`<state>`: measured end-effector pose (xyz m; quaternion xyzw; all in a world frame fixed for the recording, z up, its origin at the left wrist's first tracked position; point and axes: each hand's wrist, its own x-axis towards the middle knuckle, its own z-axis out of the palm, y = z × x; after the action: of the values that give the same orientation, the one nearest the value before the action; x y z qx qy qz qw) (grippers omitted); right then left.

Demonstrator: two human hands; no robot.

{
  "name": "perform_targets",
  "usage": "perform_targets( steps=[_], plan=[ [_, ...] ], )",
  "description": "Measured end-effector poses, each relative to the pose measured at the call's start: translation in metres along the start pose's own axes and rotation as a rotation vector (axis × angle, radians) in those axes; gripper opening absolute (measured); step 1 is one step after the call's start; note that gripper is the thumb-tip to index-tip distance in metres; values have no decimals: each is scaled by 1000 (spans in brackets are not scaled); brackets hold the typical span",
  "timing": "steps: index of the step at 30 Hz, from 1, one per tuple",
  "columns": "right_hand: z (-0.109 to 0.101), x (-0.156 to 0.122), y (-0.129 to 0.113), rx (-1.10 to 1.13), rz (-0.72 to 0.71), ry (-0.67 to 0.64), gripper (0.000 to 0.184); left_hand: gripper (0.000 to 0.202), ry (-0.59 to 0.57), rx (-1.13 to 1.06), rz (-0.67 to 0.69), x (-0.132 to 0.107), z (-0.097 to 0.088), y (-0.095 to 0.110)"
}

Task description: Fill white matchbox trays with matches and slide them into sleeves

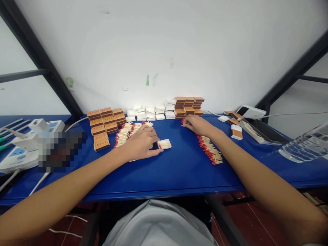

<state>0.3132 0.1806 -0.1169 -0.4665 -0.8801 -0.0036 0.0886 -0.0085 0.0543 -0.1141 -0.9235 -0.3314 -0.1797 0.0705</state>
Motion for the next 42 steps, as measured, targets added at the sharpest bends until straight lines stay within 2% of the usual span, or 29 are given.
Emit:
perform_targets(
  steps=[3, 6, 9, 13, 17, 23, 26, 28, 32, 36, 38, 42],
  plan=[
    [-1, -1, -3, 5, 6, 3, 19, 37, -7, -9, -10, 1, -1, 1],
    [-5, -6, -16, 69, -38, 51, 20, 36, -11, -9, -29, 1, -2, 1],
    [-11, -14, -43, 187, -126, 105, 23, 35, 4, -6, -50, 1, -3, 1],
    [-18, -27, -86, 285, -232, 107, 23, 35, -8, 7, -65, 1, -4, 2],
    [-20, -36, -111, 261, -284, 78, 18, 34, -9, -3, -66, 2, -5, 2],
    [-15, -42, -126, 123, -343, 72, 16, 35, -2, -3, -64, 2, -5, 1],
    [-17, -40, -125, 132, -341, 66, 16, 35, 0, -2, -60, 2, -4, 1],
    [-21, -37, -114, 146, -298, 89, 17, 34, -3, -6, -64, 2, -4, 1],
    [-30, -28, -74, 60, -97, 153, 18, 36, -13, -17, -73, 2, -3, 1],
    [-30, -22, -41, -23, 45, 95, 21, 37, -12, -18, -60, 1, -2, 0],
    [-26, -18, -37, -24, 111, 53, 26, 37, -13, -13, -61, 1, -1, 0],
    [-15, -9, -46, -17, 287, 33, 44, 37, -22, -7, -52, 1, -2, 0]
  ],
)
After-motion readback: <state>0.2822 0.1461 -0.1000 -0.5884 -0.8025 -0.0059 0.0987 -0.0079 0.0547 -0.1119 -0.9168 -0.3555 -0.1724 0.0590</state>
